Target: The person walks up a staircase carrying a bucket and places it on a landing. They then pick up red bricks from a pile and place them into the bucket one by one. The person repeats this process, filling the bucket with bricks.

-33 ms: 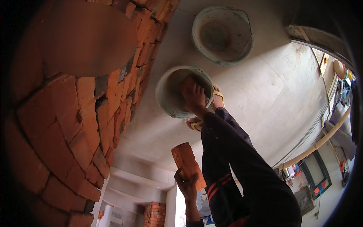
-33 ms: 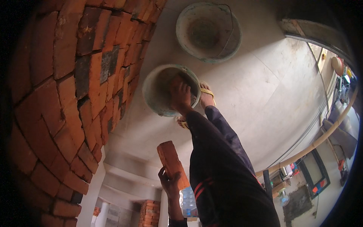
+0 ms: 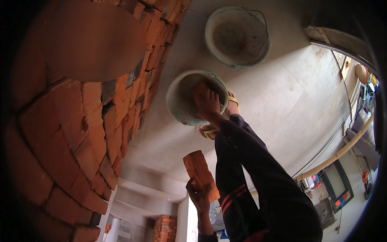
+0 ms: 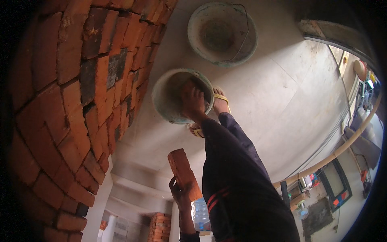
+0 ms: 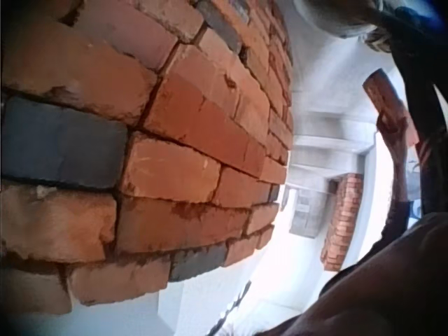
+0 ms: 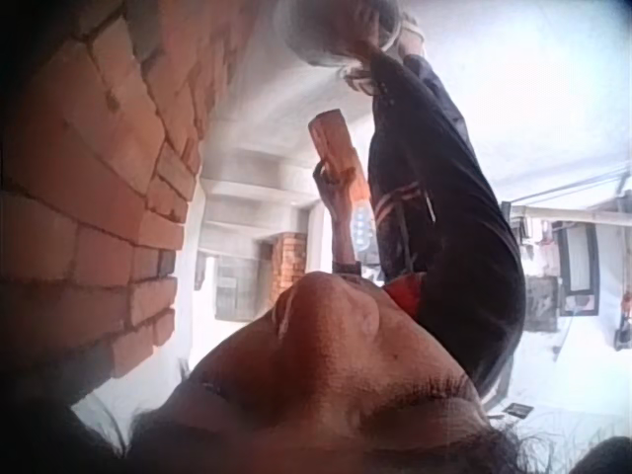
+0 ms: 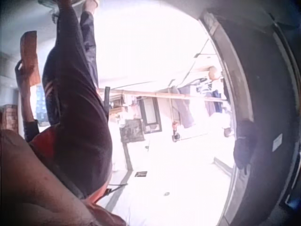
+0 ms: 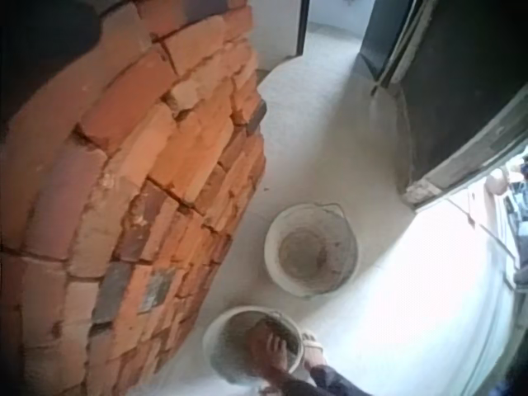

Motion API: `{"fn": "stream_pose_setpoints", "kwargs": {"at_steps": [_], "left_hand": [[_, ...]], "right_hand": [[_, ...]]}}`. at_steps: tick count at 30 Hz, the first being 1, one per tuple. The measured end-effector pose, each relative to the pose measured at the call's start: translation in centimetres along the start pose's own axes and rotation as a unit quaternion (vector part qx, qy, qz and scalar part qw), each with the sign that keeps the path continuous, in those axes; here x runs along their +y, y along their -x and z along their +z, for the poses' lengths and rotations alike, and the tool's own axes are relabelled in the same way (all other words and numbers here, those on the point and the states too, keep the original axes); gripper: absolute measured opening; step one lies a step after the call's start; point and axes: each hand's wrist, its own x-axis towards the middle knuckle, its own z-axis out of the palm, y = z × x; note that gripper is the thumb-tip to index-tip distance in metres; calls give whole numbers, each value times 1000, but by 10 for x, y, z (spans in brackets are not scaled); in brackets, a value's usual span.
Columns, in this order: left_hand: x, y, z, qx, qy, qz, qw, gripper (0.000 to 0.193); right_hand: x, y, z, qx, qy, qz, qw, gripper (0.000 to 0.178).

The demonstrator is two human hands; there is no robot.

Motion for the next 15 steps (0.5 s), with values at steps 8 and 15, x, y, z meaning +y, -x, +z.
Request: {"fn": "stream_pose_setpoints", "kwargs": {"at_steps": [8,15], "left_hand": [[33,-21,15,-149,140,-47,978,51],[46,-45,55,-242,499,-242,796,53]], "right_hand": [[35,127,-96,-168,-488,-56,854,62],[15,189,-148,-297,-429,-85,849,81]]}}
